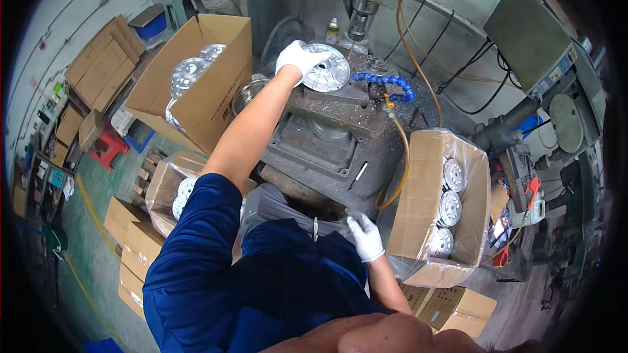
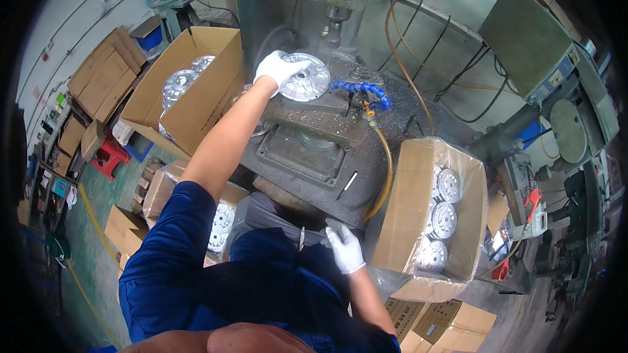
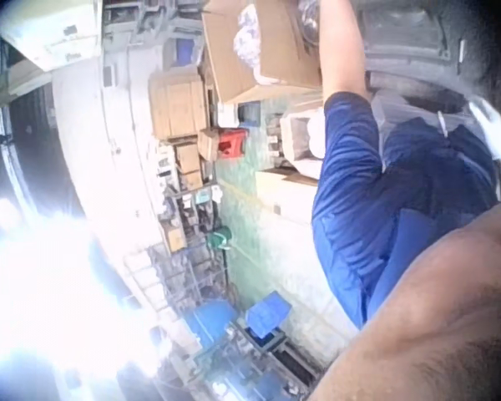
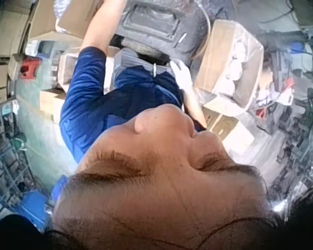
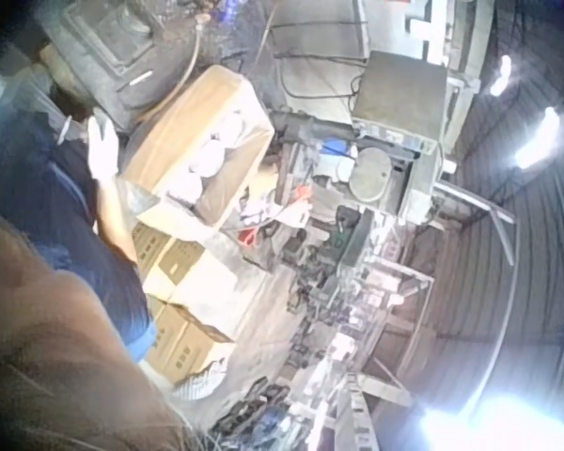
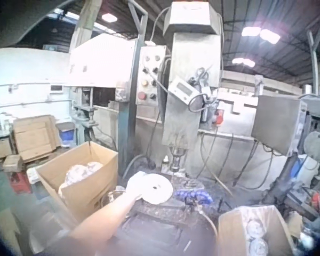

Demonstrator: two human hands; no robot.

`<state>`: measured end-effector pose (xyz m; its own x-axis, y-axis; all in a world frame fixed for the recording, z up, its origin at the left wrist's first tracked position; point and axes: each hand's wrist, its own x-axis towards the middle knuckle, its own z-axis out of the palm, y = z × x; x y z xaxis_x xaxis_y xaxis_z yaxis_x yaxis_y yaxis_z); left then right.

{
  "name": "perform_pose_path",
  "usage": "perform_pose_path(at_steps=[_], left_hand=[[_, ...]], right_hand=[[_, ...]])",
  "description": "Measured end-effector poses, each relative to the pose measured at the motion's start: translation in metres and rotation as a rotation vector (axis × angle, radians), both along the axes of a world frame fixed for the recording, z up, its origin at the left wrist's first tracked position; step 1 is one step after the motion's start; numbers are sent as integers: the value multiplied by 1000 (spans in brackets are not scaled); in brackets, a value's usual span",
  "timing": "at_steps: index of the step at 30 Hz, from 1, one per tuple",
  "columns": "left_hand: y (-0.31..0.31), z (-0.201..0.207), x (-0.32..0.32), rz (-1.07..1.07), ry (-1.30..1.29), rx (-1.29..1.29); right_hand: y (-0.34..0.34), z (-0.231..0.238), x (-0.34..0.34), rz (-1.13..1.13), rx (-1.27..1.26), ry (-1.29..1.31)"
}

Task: Manually process and sort round metal components using a industrial machine.

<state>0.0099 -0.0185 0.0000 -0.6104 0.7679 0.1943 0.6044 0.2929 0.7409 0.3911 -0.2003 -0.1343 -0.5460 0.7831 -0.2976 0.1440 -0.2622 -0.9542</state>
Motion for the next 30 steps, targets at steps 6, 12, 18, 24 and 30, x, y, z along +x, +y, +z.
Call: perform_pose_path(at_steps=[6,12,18,24,30], left_hand=[[14,4,5,-21,117,-169],[7,12,4,-119,153,-343],[5,19,0,-160,125,-425],[13,9,-9,-196,130,-361],[19,-2,-8,-159,83,-310]], right_hand=[[-16,-24,35,-80,-85,-95],[-4,-32,34,-38,61,-107],[7,-18,26,23,159,-191],[1,-25,31,26,209,-224],[-4,-33,36,40,239,-216]])
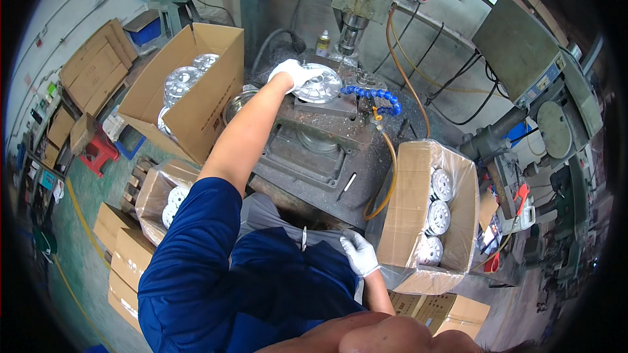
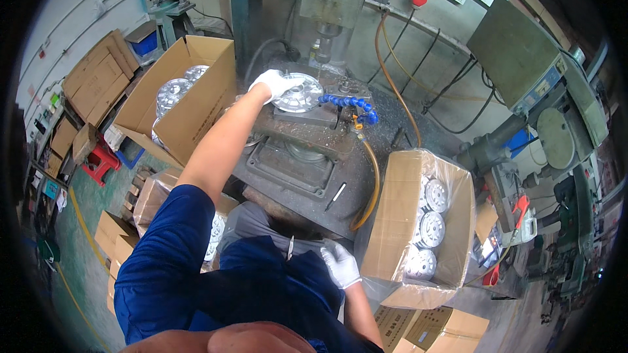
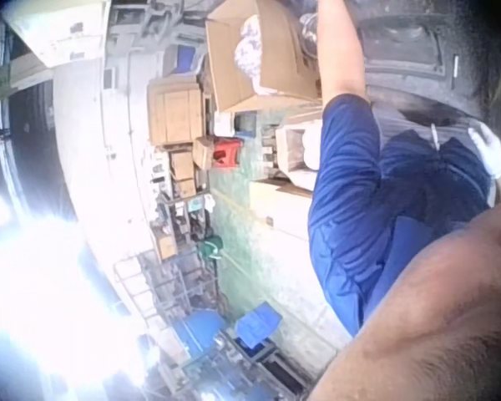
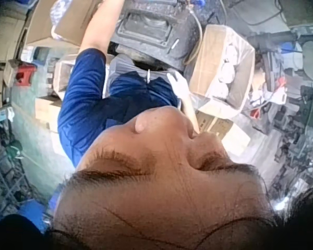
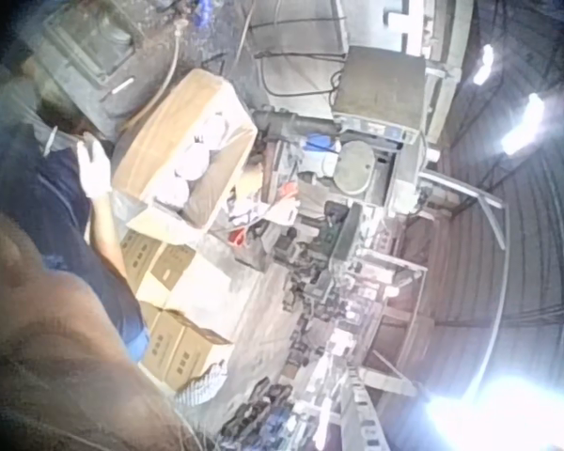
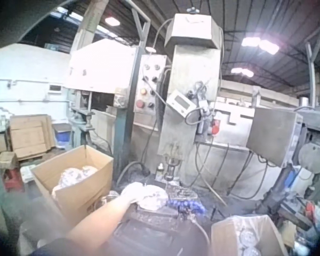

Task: Manually process and sort round metal components using a industrial machine.

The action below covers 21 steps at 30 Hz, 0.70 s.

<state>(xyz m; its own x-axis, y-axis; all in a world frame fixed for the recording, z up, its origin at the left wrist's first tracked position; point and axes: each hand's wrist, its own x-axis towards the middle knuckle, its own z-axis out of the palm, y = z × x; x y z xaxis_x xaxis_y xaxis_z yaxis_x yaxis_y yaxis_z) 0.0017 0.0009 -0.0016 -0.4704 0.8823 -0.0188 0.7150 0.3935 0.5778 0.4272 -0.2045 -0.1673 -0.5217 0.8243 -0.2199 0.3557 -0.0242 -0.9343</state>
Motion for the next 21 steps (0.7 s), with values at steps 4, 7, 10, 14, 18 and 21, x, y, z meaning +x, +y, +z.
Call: perform_pose_path(at_steps=[4,7,10,14,18,21], left_hand=[[0,-1,-5,-47,12,-63],[-3,0,-2,-9,15,-19],[-6,5,3,27,-15,-14],[-7,5,2,-9,-6,-12],[-3,2,0,8,-5,-3],[-3,-2,1,18,-8,-15]], right_hand=[[-3,-10,5,7,50,-71],[-2,1,2,18,4,-80],[2,-3,-3,19,-25,-54],[7,-4,-11,69,127,-82],[11,4,-18,136,288,-140],[8,11,-18,94,168,-115]])
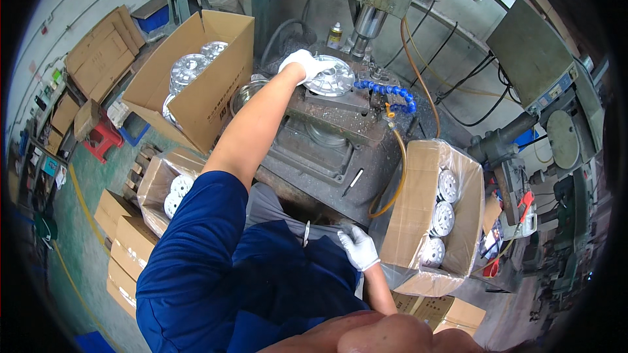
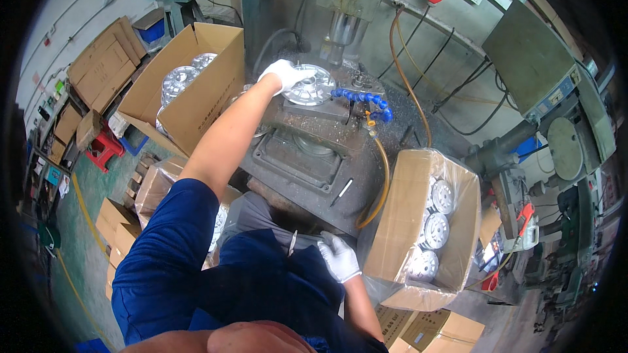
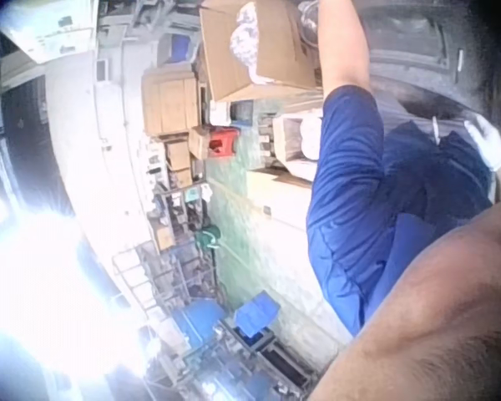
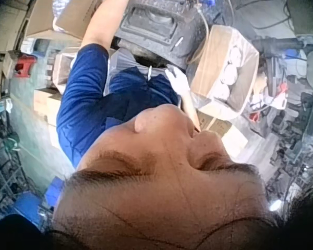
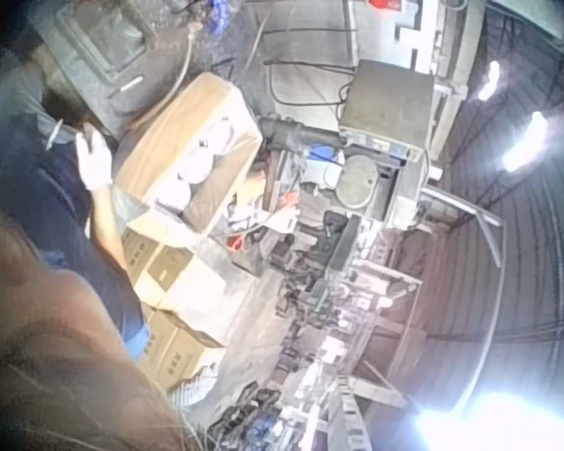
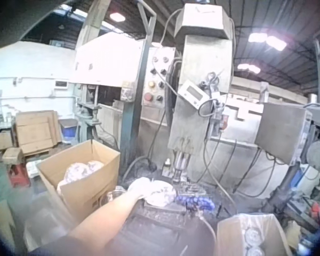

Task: Manually process and sort round metal components using a industrial machine.

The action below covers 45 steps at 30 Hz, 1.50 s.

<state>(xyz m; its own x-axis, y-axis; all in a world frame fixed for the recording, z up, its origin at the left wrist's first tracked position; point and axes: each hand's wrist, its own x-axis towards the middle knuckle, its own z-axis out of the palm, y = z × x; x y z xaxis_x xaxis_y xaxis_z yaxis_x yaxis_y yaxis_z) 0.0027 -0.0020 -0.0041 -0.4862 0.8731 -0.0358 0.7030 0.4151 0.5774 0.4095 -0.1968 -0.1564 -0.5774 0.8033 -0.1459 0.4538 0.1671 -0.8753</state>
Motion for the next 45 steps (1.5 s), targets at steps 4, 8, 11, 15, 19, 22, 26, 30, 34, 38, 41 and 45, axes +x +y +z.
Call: perform_pose_path(at_steps=[4,8,11,15,19,22,26,30,34,38,41,45], left_hand=[[0,2,-3,-26,21,-3],[-3,6,1,-13,-10,-13],[-7,10,3,-10,-9,-3],[-9,8,4,-10,-17,14],[-6,9,3,10,-8,8],[-10,10,4,-19,-17,3],[-6,7,2,1,8,27],[-7,6,4,-10,0,12],[-4,5,1,-11,4,10],[-2,4,-2,-20,3,21],[-3,5,3,-12,20,30],[-10,9,2,-24,28,48]], right_hand=[[-3,-13,7,-27,29,-17],[-6,-33,14,0,-18,-116],[-3,-18,4,-3,-13,-72],[0,-13,-2,-19,-8,-33],[4,-5,-8,1,45,-39],[1,-5,-8,-3,30,-39],[2,-2,-6,25,94,-87],[-1,-6,-1,-1,92,-95],[1,0,0,-11,62,-82],[2,4,1,15,127,-119],[-1,9,3,-12,123,-135],[-1,5,6,-18,89,-77]])
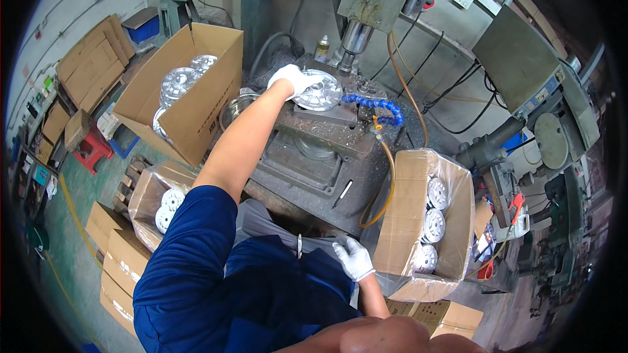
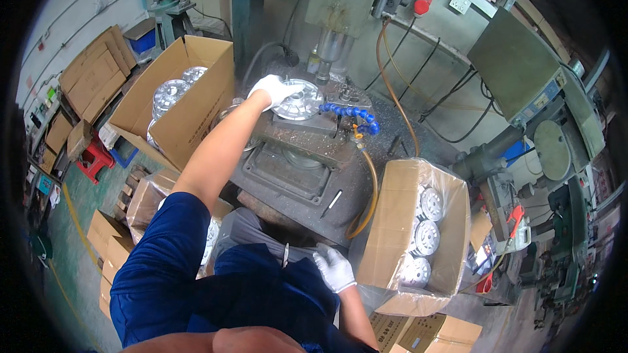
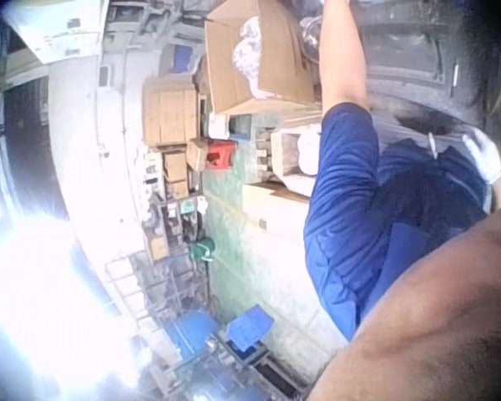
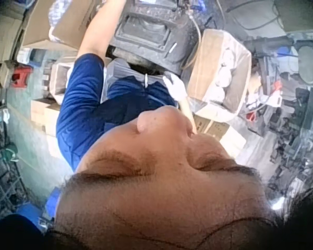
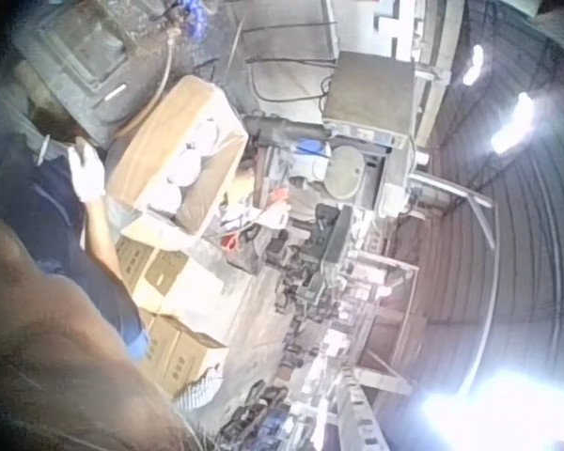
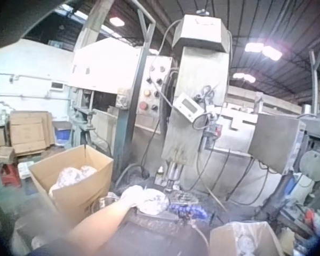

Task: Manually process and sort round metal components using a industrial machine.

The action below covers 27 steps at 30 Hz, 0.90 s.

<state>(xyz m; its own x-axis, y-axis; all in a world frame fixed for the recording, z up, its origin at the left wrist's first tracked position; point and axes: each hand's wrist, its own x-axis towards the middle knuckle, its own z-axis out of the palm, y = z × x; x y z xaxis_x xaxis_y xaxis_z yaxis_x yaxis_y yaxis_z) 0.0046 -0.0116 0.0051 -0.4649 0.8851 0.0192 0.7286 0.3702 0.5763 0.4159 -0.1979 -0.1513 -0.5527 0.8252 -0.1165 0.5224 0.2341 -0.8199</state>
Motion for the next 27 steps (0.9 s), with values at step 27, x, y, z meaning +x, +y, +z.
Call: perform_pose_path(at_steps=[27], left_hand=[[-88,-30,-34,104,-461,471]], right_hand=[[-23,22,24,-97,101,-113]])
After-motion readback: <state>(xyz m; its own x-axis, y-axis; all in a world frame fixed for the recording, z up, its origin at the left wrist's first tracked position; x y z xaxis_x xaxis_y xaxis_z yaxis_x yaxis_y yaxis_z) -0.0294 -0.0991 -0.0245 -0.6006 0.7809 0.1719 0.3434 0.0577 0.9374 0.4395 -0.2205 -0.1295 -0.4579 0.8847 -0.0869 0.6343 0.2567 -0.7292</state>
